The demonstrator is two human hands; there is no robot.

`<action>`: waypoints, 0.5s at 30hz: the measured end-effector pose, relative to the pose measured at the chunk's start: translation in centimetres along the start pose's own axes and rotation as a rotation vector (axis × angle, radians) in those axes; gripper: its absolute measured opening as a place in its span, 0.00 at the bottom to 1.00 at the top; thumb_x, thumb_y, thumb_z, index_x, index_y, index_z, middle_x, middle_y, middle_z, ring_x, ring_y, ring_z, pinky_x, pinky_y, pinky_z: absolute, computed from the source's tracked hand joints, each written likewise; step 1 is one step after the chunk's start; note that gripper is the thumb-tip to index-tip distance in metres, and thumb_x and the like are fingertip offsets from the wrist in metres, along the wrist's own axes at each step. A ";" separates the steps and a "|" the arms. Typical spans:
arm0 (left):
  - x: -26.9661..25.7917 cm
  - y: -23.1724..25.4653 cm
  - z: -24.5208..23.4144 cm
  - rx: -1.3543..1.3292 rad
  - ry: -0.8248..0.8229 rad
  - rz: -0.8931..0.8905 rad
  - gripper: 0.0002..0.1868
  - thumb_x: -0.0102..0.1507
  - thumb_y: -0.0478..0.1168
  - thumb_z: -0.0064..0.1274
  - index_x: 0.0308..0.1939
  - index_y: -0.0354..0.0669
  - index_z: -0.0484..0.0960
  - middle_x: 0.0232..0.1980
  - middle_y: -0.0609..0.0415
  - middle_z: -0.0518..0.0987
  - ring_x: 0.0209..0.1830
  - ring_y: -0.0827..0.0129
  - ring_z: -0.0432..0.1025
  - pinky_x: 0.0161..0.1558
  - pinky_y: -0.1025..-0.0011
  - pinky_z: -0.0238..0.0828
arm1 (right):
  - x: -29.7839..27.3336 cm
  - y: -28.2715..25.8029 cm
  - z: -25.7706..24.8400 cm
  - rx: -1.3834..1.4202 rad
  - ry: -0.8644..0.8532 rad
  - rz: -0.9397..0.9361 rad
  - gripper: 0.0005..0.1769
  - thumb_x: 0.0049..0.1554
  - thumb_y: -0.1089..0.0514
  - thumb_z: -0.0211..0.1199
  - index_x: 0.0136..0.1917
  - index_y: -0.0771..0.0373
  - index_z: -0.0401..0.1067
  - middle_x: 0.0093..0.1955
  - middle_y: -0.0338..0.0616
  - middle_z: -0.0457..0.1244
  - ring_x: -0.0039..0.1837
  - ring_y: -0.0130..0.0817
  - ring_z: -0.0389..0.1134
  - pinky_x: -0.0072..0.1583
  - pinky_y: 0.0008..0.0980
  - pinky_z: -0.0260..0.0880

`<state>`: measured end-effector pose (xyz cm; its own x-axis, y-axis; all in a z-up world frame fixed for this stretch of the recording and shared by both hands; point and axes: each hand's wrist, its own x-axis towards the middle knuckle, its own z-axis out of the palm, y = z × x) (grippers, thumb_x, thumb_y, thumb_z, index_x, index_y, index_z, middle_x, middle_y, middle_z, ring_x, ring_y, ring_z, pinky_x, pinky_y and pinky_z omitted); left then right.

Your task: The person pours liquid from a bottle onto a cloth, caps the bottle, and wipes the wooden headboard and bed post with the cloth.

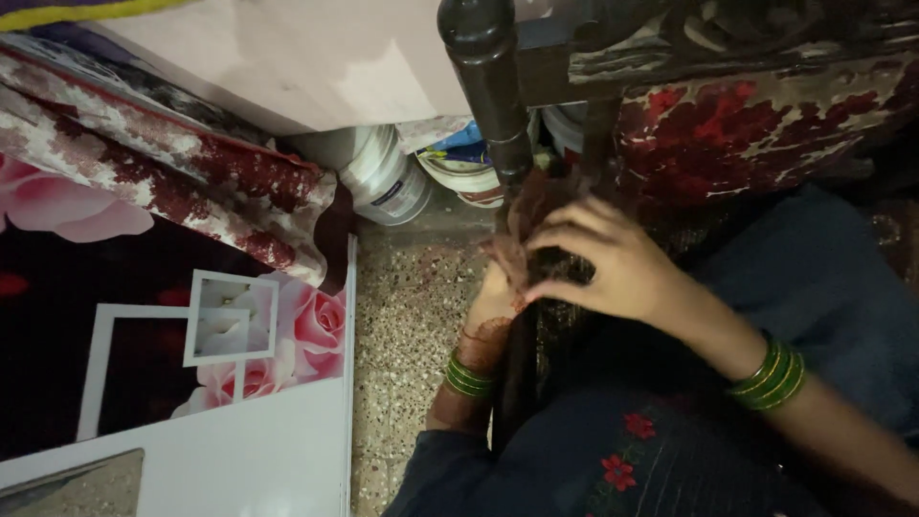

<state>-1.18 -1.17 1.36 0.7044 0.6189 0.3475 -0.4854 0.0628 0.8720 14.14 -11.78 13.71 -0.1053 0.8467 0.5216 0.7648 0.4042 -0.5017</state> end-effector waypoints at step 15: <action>0.6 1.8 -3.6 1.506 0.224 -0.084 0.26 0.57 0.49 0.66 0.59 0.60 0.81 0.76 0.43 0.63 0.75 0.40 0.49 0.66 0.36 0.46 | -1.2 1.8 -0.3 0.191 -0.135 0.226 0.13 0.59 0.60 0.62 0.56 0.66 0.75 0.52 0.48 0.70 0.52 0.40 0.73 0.52 0.36 0.73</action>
<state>-3.48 2.11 1.87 0.5448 0.7650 0.3435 0.6108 -0.6427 0.4624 15.88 -12.17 12.39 -0.0397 0.9554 0.2926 0.6467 0.2479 -0.7214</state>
